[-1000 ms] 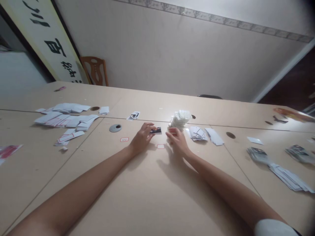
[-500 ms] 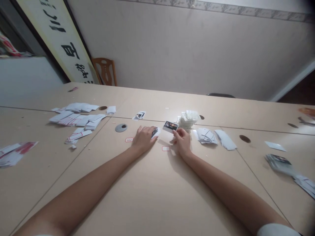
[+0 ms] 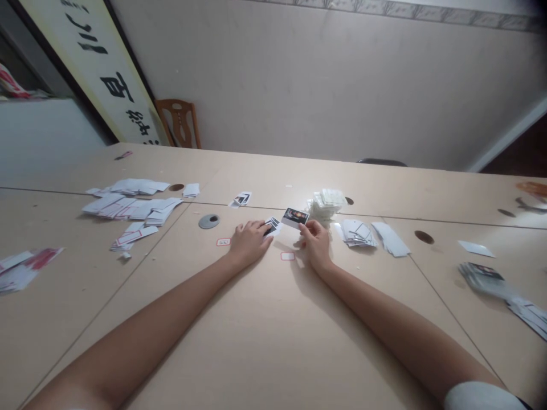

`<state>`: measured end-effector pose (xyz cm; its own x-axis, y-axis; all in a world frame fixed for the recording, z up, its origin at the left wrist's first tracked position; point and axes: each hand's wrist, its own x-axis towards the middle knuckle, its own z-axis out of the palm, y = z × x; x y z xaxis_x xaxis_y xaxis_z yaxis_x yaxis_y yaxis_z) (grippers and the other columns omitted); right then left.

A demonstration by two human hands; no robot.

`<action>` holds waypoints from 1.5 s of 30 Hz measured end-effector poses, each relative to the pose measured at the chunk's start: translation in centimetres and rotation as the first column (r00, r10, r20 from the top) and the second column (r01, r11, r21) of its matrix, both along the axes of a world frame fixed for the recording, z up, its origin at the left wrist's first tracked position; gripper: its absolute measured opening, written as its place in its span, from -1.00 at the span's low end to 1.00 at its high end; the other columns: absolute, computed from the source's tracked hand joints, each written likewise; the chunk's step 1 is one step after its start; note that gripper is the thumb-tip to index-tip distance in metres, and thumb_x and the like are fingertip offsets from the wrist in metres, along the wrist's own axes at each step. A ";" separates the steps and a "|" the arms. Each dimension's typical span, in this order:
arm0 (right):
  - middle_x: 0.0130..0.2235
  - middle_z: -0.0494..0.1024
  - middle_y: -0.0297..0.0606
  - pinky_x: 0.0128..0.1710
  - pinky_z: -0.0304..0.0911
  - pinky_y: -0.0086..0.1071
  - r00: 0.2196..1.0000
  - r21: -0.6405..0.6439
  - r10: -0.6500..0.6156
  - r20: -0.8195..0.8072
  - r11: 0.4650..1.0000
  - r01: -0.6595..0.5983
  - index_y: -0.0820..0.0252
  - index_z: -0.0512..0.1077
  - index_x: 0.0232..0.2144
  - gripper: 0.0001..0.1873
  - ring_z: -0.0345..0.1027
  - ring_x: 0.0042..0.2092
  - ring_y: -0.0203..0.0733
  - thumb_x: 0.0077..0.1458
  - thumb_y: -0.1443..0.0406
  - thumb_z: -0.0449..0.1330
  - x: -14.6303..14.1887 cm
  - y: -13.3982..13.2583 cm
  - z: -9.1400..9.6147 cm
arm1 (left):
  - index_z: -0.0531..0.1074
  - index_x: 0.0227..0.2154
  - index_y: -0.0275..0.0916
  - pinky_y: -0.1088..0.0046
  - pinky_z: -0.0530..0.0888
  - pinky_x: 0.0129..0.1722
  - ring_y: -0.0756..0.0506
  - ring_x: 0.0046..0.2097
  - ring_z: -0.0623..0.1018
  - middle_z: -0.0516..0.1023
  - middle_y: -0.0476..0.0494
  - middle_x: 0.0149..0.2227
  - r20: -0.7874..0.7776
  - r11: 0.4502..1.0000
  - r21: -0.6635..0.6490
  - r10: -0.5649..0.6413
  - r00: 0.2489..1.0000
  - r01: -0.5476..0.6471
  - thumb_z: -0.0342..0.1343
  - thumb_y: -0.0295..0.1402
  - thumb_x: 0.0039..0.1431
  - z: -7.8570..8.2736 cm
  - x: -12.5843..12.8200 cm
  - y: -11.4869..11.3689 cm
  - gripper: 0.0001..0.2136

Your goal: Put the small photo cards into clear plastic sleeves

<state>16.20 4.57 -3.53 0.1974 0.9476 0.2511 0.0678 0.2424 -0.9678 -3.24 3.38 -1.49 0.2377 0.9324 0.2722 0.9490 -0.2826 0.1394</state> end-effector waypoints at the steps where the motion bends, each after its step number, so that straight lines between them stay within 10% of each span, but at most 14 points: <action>1: -0.49 0.40 -0.38 -0.64 0.22 -0.50 1.000 -0.004 -0.003 -0.018 1.000 0.003 0.18 0.34 -0.46 -0.69 0.32 -0.52 -0.32 0.01 0.06 0.21 0.0 0.0 0.1 | 0.37 0.04 -0.11 0.01 0.19 0.16 -0.21 0.20 0.31 0.37 -0.17 0.18 -0.007 1.000 -0.018 -0.007 1.000 0.007 -0.10 -0.14 0.26 -0.1 0.1 0.0 -0.63; 8: -0.45 0.52 -0.30 -0.64 0.24 -0.49 0.983 -0.048 0.087 -0.163 0.994 -0.096 0.21 0.35 -0.39 -0.69 0.45 -0.52 -0.25 -0.02 0.09 0.25 -0.4 -0.4 0.6 | 0.12 0.25 -0.25 -0.20 -0.06 0.25 -0.30 0.35 0.06 0.03 -0.30 0.35 -0.004 0.993 -0.106 0.045 0.999 -0.046 -0.20 0.02 0.26 -0.8 0.2 0.1 -0.39; 16: -0.50 0.53 -0.25 -0.58 0.34 -0.41 0.967 -0.069 0.236 -0.094 0.968 -0.242 0.26 0.47 -0.41 -0.66 0.43 -0.53 -0.22 -0.07 0.07 0.29 -0.5 -1.1 1.5 | 0.40 0.01 -0.20 0.15 0.24 0.14 -0.18 0.15 0.39 0.48 -0.23 0.06 0.120 0.905 0.389 -0.236 0.964 0.173 -0.06 -0.34 0.28 1.7 1.7 -2.3 -0.71; 45: -0.40 0.57 -0.27 -0.58 0.31 -0.44 0.933 0.067 0.350 0.084 0.932 -0.356 0.17 0.48 -0.40 -0.76 0.44 -0.53 -0.26 0.05 0.11 0.22 -0.8 -1.9 1.5 | 0.53 -0.32 -0.21 0.34 0.39 -0.17 -0.10 -0.24 0.52 0.57 -0.11 -0.35 0.338 0.923 0.361 -0.265 0.903 0.135 0.05 -0.34 0.23 1.0 1.8 -2.2 -0.84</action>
